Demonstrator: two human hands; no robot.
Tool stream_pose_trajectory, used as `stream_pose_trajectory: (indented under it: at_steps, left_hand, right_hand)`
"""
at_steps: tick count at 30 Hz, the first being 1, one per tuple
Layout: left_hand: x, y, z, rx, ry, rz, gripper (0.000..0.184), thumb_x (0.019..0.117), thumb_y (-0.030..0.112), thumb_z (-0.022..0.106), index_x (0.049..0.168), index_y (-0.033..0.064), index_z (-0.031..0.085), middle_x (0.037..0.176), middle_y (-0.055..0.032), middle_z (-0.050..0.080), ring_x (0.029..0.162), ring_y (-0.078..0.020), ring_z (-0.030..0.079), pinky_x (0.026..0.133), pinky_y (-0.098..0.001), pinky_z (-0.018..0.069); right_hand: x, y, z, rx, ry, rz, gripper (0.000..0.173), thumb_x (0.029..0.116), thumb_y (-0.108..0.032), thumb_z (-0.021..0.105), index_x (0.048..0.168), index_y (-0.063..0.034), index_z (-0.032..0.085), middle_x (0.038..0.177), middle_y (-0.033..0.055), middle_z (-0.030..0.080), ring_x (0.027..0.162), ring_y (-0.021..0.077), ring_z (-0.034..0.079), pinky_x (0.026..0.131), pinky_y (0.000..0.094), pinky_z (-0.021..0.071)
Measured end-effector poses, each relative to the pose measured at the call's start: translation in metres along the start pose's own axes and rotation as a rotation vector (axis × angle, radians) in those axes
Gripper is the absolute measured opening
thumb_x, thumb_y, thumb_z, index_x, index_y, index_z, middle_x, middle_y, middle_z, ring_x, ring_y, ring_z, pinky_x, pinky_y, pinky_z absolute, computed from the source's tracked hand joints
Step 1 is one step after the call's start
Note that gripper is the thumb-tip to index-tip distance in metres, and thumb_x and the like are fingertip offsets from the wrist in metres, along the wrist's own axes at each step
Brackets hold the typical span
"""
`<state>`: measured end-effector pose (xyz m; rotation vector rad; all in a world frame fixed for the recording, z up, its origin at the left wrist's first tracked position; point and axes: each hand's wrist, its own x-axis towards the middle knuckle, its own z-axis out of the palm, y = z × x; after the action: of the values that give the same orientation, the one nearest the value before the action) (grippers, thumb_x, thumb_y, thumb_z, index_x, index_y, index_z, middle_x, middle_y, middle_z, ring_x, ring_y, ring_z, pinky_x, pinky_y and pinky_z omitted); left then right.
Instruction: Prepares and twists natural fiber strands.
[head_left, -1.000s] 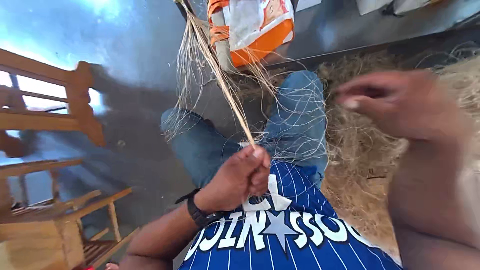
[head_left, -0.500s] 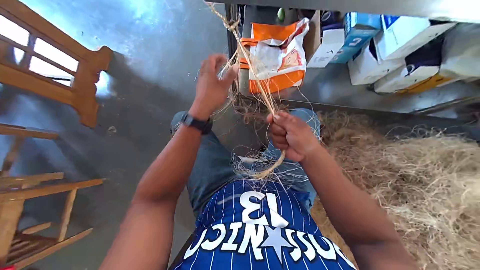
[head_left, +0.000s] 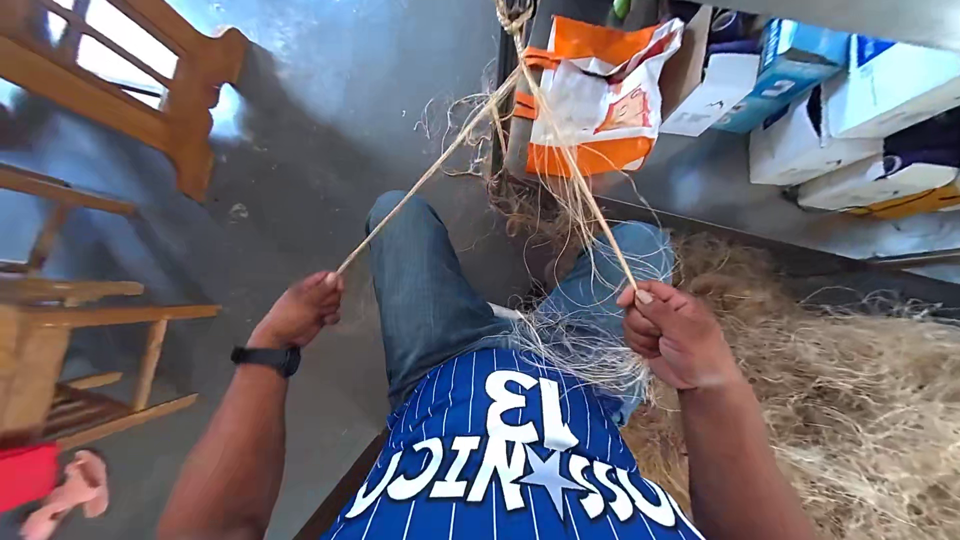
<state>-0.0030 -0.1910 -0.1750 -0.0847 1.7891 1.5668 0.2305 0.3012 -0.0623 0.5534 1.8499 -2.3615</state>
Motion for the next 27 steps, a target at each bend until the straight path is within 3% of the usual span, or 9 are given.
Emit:
stream_pose_trajectory:
  at_steps: [5,8,11,13,15,18,20,22,27]
  left_hand:
    - [-0.029,-0.107,-0.019,0.025,0.222,-0.203,0.024,0.1118,0.029,0.038,0.103,0.0157,0.056,0.064,0.0102,0.041,0.053,-0.0049,0.044,0.056,-0.0245,0.047]
    - [-0.019,-0.067,0.01,0.73,0.098,-0.328,0.036,0.1117,0.029,0.042,0.127,0.0036,0.062,0.102,-0.0153,0.067,0.091,-0.0259,0.066,0.086,-0.0465,0.0556]
    - [-0.019,0.027,0.042,1.204,0.213,-0.071,0.047,0.1064,0.03,0.05,0.139,-0.0022,0.057,0.129,-0.037,0.059,0.12,-0.0589,0.056,0.097,-0.0797,0.0409]
    - [-0.019,0.091,0.083,1.174,0.278,0.323,0.048,0.1091,0.035,0.043,0.14,-0.0002,0.055,0.136,-0.0329,0.055,0.126,-0.054,0.053,0.102,-0.0744,0.0413]
    - [-0.009,0.141,0.154,0.863,0.137,0.511,0.046,0.111,0.036,0.04,0.14,0.0038,0.055,0.134,-0.0182,0.062,0.121,-0.0325,0.063,0.102,-0.0556,0.0512]
    - [0.011,0.156,0.27,-0.021,-0.328,0.305,0.045,0.1132,0.031,0.032,0.149,0.005,0.041,0.13,-0.0109,0.067,0.115,-0.0243,0.068,0.099,-0.0454,0.0577]
    - [0.008,0.15,0.32,-0.446,-0.482,0.124,0.042,0.1143,0.034,0.02,0.129,0.0108,0.052,0.097,-0.0068,0.067,0.086,-0.0208,0.069,0.082,-0.0402,0.0607]
    - [0.002,0.151,0.337,-0.621,-0.568,0.081,0.044,0.1136,0.037,0.016,0.103,0.0182,0.054,0.07,0.0053,0.049,0.058,-0.0086,0.049,0.055,-0.0235,0.047]
    - [-0.003,0.185,0.297,-0.563,-0.61,0.277,0.045,0.1138,0.031,0.015,0.097,0.0194,0.055,0.062,0.0102,0.046,0.051,-0.0024,0.043,0.05,-0.0173,0.0404]
  right_hand:
    - [-0.007,0.002,-0.01,-0.225,-0.018,-0.02,0.028,0.1082,-0.023,0.043,0.108,-0.014,0.069,0.058,-0.0088,0.038,0.046,0.0009,0.033,0.044,0.0176,0.0314]
    - [-0.012,0.001,-0.002,-0.397,0.011,-0.057,0.027,0.1081,-0.024,0.045,0.109,-0.014,0.07,0.059,-0.0075,0.041,0.048,0.0036,0.037,0.046,0.0213,0.035]
    - [-0.015,0.003,0.013,-0.528,0.035,-0.083,0.028,0.1086,-0.025,0.044,0.112,-0.0144,0.07,0.062,-0.0069,0.046,0.051,0.0046,0.042,0.048,0.0231,0.0386]
    - [-0.018,0.008,0.025,-0.572,0.039,-0.096,0.028,0.1089,-0.025,0.044,0.111,-0.0151,0.07,0.063,-0.0065,0.047,0.051,0.005,0.043,0.048,0.0237,0.0391]
    - [-0.024,0.015,0.035,-0.572,0.024,-0.118,0.028,0.1088,-0.024,0.043,0.112,-0.0145,0.07,0.063,-0.0065,0.047,0.051,0.0049,0.042,0.047,0.0236,0.0389]
    - [-0.041,0.025,0.04,-0.5,-0.023,-0.187,0.027,0.1085,-0.021,0.045,0.112,-0.0109,0.069,0.064,-0.0069,0.047,0.053,0.0034,0.043,0.049,0.0222,0.0393]
    - [-0.061,0.032,0.03,-0.44,-0.029,-0.199,0.027,0.1091,-0.023,0.045,0.11,-0.0108,0.069,0.064,-0.0082,0.047,0.053,0.0015,0.042,0.05,0.0203,0.0385]
    - [-0.094,0.042,0.01,-0.368,0.011,-0.177,0.026,0.1083,-0.024,0.047,0.109,-0.012,0.07,0.065,-0.0097,0.049,0.054,-0.0005,0.042,0.051,0.0183,0.0383]
    - [-0.189,0.063,-0.058,-0.483,0.228,0.013,0.022,0.1059,-0.02,0.051,0.108,-0.0127,0.072,0.069,-0.0124,0.056,0.056,-0.0053,0.045,0.052,0.0144,0.0405]
